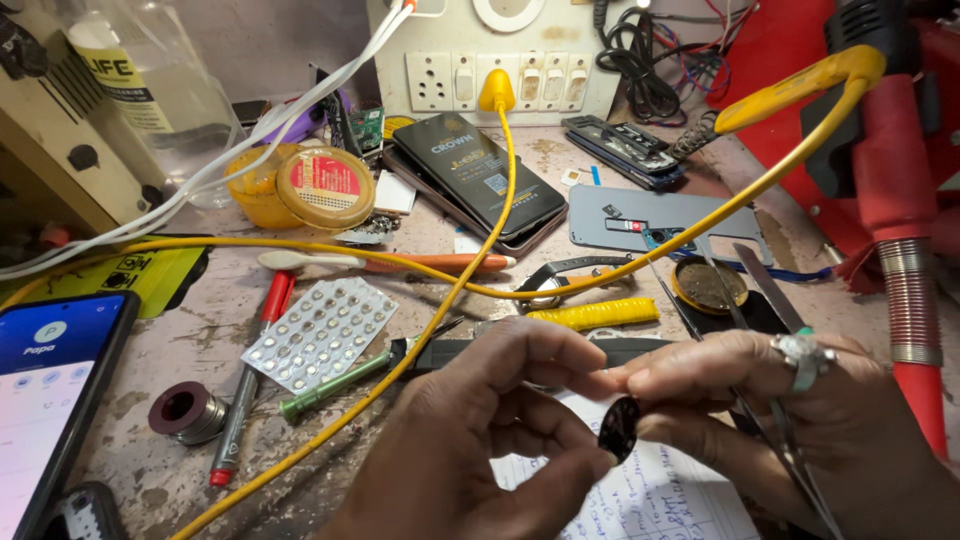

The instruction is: The person repairs a wristwatch at a cluttered workbench. They use tweezers to work on the watch dial and hands, manipulate small watch parts on a paper sheet, and use pliers to work on the watch band and case components.

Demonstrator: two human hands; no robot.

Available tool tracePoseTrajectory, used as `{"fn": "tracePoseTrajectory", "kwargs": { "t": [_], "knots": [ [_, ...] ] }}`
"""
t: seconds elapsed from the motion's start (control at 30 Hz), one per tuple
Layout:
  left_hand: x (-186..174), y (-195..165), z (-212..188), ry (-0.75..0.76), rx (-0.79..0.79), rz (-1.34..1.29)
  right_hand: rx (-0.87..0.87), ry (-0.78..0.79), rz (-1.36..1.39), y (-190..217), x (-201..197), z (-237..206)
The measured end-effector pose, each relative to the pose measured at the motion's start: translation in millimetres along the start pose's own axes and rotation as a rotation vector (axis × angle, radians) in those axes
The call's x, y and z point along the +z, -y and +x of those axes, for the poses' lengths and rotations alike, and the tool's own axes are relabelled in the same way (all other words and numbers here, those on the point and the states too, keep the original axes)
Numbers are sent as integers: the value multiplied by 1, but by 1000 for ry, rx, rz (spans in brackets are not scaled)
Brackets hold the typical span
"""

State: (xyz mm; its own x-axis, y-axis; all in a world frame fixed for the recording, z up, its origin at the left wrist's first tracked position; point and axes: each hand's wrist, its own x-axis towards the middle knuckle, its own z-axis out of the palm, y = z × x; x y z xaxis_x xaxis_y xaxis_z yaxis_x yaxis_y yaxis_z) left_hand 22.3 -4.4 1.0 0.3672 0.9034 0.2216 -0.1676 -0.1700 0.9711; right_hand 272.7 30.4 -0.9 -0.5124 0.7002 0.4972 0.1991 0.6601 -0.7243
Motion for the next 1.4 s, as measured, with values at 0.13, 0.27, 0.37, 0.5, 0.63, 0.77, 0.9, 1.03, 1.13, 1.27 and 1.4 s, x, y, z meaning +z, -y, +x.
{"fn": "tracePoseTrajectory", "kwargs": {
  "t": [0.13,0.27,0.37,0.5,0.63,0.77,0.9,1.03,1.13,1.27,1.4],
  "knots": [
    [-2,7,2,-8,-37,-73,113,-17,69,-5,-7,-6],
    [-2,7,-2,32,-26,-120,274,23,232,-11,-15,-7],
    [0,2,-3,65,65,-48,244,32,315,-13,-16,-8],
    [8,1,-1,43,85,56,441,68,312,-11,-19,-5],
    [8,4,0,53,54,42,429,122,326,-7,-18,-1],
    [7,10,0,64,7,-17,431,136,333,-2,-15,3],
    [7,13,0,52,-45,-42,411,156,450,0,-13,3],
    [5,12,1,51,-52,-33,422,142,430,-3,-14,1],
    [4,12,1,59,-57,-10,432,161,370,-6,-15,1],
    [4,12,2,64,-73,-5,465,161,406,-8,-15,-1],
    [3,11,2,70,-82,19,453,152,458,-7,-13,-1]
  ]
}}
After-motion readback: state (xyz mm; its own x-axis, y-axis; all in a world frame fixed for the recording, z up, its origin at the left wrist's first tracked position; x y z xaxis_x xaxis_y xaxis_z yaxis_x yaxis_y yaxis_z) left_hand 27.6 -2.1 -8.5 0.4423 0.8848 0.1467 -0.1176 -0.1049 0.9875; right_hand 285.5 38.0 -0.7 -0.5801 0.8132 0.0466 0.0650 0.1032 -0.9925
